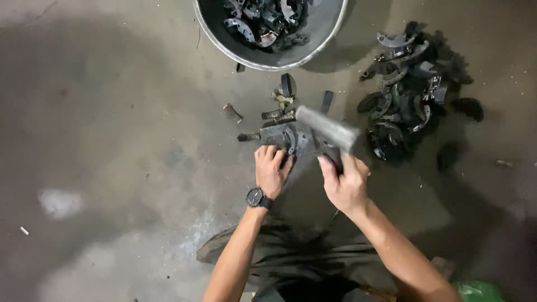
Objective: Disassembling motorcycle brake shoes and removing pins using a hammer and a small metal block on the floor.
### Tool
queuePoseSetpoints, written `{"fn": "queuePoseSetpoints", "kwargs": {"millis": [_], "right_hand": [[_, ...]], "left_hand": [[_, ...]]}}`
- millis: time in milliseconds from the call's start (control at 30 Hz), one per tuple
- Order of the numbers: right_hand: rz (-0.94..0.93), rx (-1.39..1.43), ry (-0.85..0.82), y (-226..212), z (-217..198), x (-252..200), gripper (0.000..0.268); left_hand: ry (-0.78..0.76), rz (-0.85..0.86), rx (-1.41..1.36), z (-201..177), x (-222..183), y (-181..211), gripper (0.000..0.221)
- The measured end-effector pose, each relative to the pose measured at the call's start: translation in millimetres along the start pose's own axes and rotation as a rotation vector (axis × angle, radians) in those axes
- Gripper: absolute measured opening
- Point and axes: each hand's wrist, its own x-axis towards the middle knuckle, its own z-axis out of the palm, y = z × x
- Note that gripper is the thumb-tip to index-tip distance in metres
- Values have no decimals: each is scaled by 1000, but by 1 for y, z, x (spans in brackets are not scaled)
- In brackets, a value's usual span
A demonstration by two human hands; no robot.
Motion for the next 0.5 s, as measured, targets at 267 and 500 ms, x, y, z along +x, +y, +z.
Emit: {"fn": "queuePoseSetpoints", "kwargs": {"millis": [267, 500], "right_hand": [[54, 146, -164, 24, 15, -9, 44], [315, 95, -220, 18, 2, -12, 56]], "left_hand": [[-4, -27, 25, -1, 2, -2, 24], [-20, -659, -777, -15, -16, -8, 27]]}}
